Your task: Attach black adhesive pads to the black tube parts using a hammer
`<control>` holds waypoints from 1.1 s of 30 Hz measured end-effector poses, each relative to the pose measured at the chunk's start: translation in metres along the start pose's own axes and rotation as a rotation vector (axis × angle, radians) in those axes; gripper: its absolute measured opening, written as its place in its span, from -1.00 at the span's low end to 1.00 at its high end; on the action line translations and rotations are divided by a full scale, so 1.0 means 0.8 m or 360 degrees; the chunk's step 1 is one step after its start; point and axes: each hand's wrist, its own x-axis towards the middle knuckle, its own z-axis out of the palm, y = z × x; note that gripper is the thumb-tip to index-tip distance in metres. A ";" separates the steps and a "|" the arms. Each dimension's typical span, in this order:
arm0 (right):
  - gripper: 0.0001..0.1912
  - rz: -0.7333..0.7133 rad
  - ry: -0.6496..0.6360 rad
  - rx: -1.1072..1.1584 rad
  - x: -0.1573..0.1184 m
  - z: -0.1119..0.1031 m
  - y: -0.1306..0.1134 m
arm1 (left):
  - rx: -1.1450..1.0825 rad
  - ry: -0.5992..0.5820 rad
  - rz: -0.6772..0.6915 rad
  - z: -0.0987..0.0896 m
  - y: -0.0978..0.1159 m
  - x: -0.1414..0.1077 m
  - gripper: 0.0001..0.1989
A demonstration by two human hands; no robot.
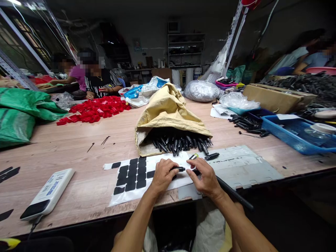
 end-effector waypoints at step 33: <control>-0.81 0.0126 0.0134 -0.0264 -0.005 0.011 0.002 | 0.1042 0.0234 -0.0103 -0.044 -0.023 0.063 -0.59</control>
